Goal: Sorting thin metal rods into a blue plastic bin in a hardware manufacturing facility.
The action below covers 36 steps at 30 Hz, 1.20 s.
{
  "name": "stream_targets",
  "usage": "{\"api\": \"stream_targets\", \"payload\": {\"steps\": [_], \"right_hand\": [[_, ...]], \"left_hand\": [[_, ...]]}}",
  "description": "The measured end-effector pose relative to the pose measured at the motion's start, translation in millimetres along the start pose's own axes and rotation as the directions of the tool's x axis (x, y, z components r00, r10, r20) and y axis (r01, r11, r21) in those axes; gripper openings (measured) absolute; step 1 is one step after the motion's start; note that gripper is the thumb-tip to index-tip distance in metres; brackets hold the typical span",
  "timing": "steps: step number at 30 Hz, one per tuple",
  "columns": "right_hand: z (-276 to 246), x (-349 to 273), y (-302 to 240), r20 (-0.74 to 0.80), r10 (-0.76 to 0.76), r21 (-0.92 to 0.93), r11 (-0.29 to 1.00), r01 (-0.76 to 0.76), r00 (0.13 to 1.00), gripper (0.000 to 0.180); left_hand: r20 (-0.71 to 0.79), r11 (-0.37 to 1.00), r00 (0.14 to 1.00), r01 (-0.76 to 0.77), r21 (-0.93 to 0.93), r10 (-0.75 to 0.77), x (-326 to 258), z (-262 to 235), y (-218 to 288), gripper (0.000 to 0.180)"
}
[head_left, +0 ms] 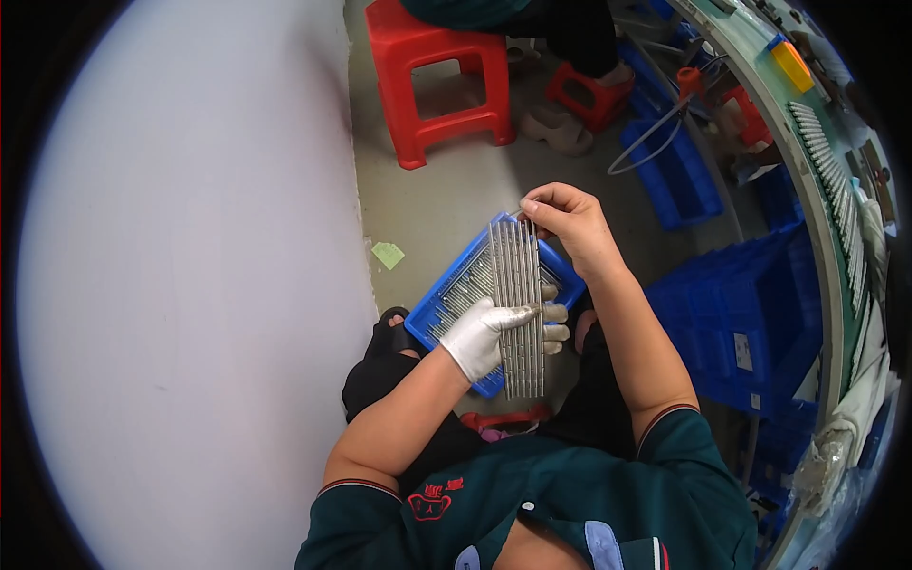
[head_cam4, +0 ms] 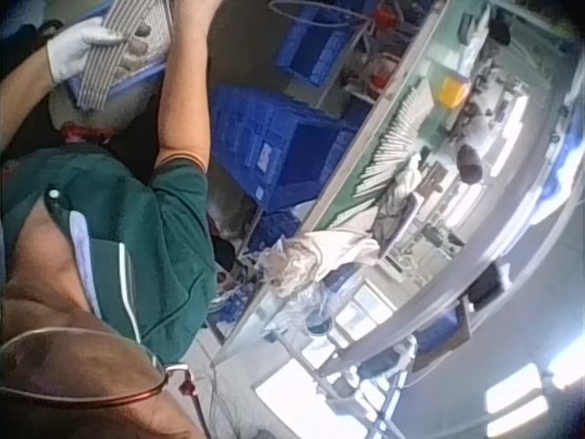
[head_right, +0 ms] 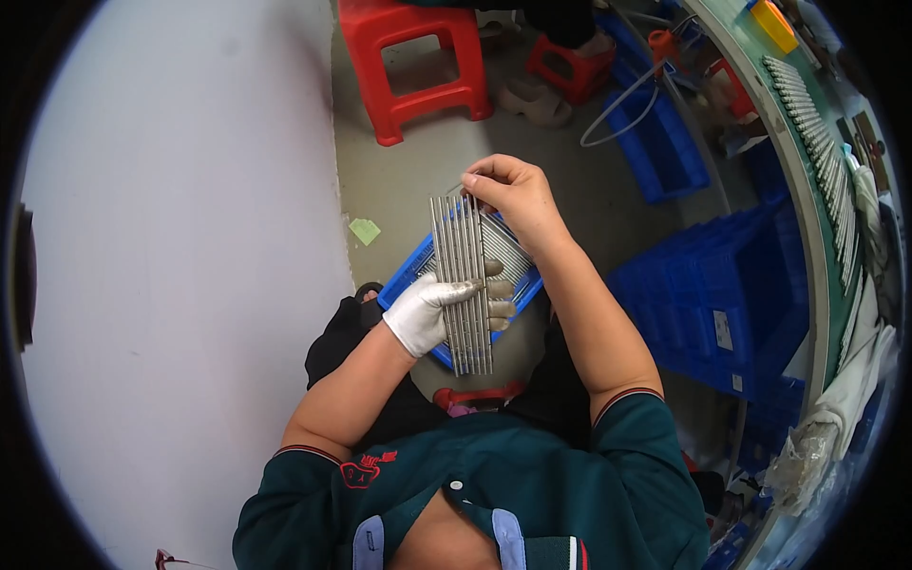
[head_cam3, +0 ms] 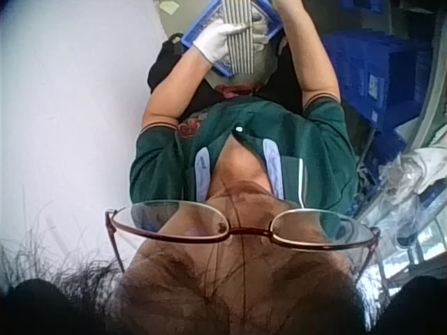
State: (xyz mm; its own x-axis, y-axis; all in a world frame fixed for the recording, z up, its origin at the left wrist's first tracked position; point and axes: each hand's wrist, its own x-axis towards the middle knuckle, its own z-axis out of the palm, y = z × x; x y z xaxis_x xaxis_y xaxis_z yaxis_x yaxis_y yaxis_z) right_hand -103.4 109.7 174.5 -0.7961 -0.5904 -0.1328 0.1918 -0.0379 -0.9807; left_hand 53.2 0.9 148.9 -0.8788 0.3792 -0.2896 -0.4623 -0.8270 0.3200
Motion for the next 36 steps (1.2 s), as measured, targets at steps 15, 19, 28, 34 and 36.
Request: {"api": "stream_targets", "payload": {"steps": [15, 19, 28, 34, 36], "right_hand": [[18.7, -2.9, 6.2, 0.040, -0.092, -0.260, 0.960, 0.100, 0.995, 0.014], [22.4, -5.7, 1.6, 0.041, -0.114, -0.311, 0.943, 0.121, 0.993, 0.011], [9.3, 2.6, 4.7, -0.030, -0.125, -0.103, 0.987, 0.122, 0.992, 0.012], [8.8, 1.8, 6.9, -0.024, -0.038, -0.002, 0.999, 0.038, 0.999, 0.011], [11.5, 1.3, 9.2, -0.027, -0.030, -0.046, 0.999, 0.029, 0.999, 0.011]], "left_hand": [[-0.003, 0.999, 0.999, 0.045, 0.009, -0.045, -1.8, 3.4, -0.4, 0.049], [0.008, 0.999, 0.999, 0.051, 0.011, -0.051, -1.9, 1.0, -0.7, 0.049], [0.012, 0.998, 0.999, 0.042, -0.041, -0.041, -0.6, 0.1, -1.4, 0.054], [-0.021, 1.000, 1.000, 0.004, 0.000, -0.004, -0.8, -4.0, 1.1, 0.056], [-0.031, 1.000, 1.000, 0.001, 0.012, -0.001, -0.9, -4.7, 1.2, 0.055]]}}
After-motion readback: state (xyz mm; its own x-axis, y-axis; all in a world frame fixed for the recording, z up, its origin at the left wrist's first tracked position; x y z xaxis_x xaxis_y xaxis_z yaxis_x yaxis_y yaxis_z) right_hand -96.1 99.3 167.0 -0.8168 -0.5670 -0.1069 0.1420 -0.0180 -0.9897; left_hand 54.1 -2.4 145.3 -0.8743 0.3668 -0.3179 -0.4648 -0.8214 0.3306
